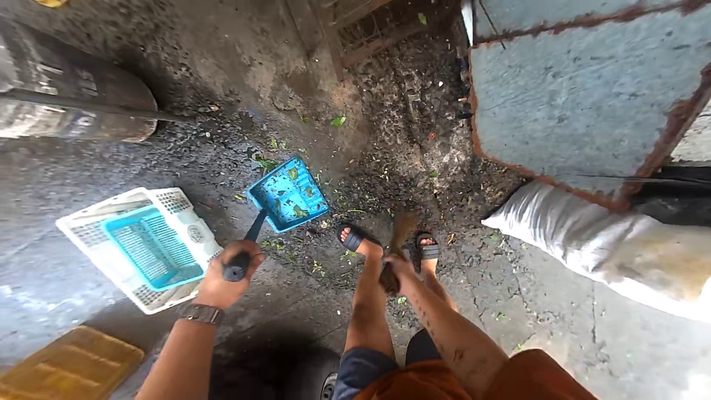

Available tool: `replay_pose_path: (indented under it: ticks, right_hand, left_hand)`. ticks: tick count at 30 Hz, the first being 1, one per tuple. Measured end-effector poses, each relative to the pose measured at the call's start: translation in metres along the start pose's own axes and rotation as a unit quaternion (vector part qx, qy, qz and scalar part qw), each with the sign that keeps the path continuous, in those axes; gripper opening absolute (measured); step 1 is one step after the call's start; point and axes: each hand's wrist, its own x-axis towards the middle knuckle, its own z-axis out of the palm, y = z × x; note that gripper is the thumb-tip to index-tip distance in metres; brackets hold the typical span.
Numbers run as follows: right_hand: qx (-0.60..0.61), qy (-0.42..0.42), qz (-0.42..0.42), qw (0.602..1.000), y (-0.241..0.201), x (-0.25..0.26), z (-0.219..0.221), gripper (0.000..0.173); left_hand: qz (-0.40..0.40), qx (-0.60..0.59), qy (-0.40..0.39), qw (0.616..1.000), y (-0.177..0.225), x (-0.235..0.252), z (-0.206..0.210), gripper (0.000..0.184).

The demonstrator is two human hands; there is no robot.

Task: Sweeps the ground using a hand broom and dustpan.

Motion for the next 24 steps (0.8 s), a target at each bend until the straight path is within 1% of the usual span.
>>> replay_pose_path:
  ticks: [1,2,3,4,6,7,8,9,10,11,12,13,14,15,16,17,18,20,21,22,23,24]
  right_hand:
    - [-0.057,-0.039,-0.027,0.997,0.000,-0.013,0.026,0.058]
    - [-0.097,-0.074,-0.049,0.991,0.005,-0.033,0.041,0.067]
    - [-0.115,-0.097,-0.065,0.987,0.012,-0.055,0.047,0.071]
    - [-0.113,-0.102,-0.078,0.985,0.014,-0.074,0.048,0.074]
    - [-0.055,-0.054,-0.085,0.993,0.014,-0.095,0.042,0.071]
    - [-0.019,-0.014,-0.081,0.996,0.012,-0.094,0.040,0.069]
    - [0.018,0.018,-0.070,0.997,0.004,-0.081,0.040,0.065]
    - [0.050,0.030,-0.054,0.997,-0.006,-0.061,0.046,0.059]
    - [0.067,0.025,-0.035,0.997,-0.014,-0.041,0.057,0.049]
    - [0.058,0.005,-0.022,0.998,-0.020,-0.023,0.074,0.039]
    - [0.018,-0.032,-0.023,0.999,-0.024,-0.009,0.092,0.040]
    - [-0.038,-0.057,-0.030,0.997,-0.024,-0.003,0.110,0.048]
    - [-0.093,-0.071,-0.044,0.992,-0.018,-0.008,0.122,0.057]
    - [-0.135,-0.079,-0.059,0.986,-0.008,-0.024,0.124,0.065]
    - [-0.160,-0.081,-0.077,0.981,-0.003,-0.044,0.121,0.069]
    - [-0.160,-0.077,-0.101,0.979,-0.006,-0.058,0.117,0.069]
    - [-0.137,-0.064,-0.123,0.981,-0.010,-0.065,0.115,0.065]
    - [-0.028,-0.021,-0.117,0.992,-0.022,-0.061,0.122,0.051]
    - [0.038,-0.032,-0.093,0.994,-0.029,-0.048,0.132,0.045]
    - [0.084,-0.076,-0.059,0.992,-0.036,-0.031,0.146,0.040]
    - [0.079,-0.127,-0.026,0.988,-0.043,-0.020,0.165,0.035]
    - [0.022,-0.149,-0.015,0.988,-0.050,-0.023,0.188,0.028]
  left_hand:
    - [0.000,0.005,0.001,1.000,-0.002,-0.001,0.001,0.028]
    - [0.000,0.007,-0.002,1.000,-0.004,-0.004,0.001,0.028]
    - [0.002,0.010,-0.003,1.000,-0.007,-0.009,0.000,0.028]
    - [0.006,0.012,0.002,1.000,-0.008,-0.009,-0.001,0.028]
    - [0.012,0.007,0.018,1.000,-0.009,-0.010,-0.006,0.030]
    - [0.007,0.003,0.024,1.000,-0.010,-0.014,-0.008,0.030]
    - [0.001,-0.003,0.031,1.000,-0.012,-0.016,-0.010,0.029]
    - [-0.008,-0.011,0.040,0.999,-0.015,-0.017,-0.010,0.029]
    - [-0.020,-0.019,0.057,0.998,-0.017,-0.019,-0.007,0.027]
    - [-0.031,-0.031,0.081,0.996,-0.019,-0.019,-0.004,0.026]
    - [-0.039,-0.051,0.111,0.992,-0.020,-0.018,0.001,0.025]
    - [-0.046,-0.073,0.143,0.986,-0.021,-0.016,0.006,0.024]
    - [-0.054,-0.091,0.172,0.979,-0.021,-0.017,0.011,0.023]
    - [-0.067,-0.108,0.191,0.973,-0.019,-0.021,0.015,0.023]
    - [-0.076,-0.116,0.209,0.968,-0.017,-0.023,0.019,0.023]
    - [-0.078,-0.122,0.228,0.963,-0.016,-0.020,0.020,0.023]
    - [-0.081,-0.124,0.240,0.959,-0.013,-0.018,0.021,0.023]
    - [-0.097,-0.134,0.247,0.955,-0.010,-0.022,0.026,0.022]
    - [-0.105,-0.137,0.247,0.953,-0.008,-0.023,0.030,0.021]
    - [-0.111,-0.140,0.250,0.952,-0.006,-0.023,0.034,0.021]
    - [-0.112,-0.143,0.256,0.949,-0.005,-0.020,0.036,0.020]
    - [-0.115,-0.146,0.263,0.947,-0.004,-0.015,0.038,0.020]
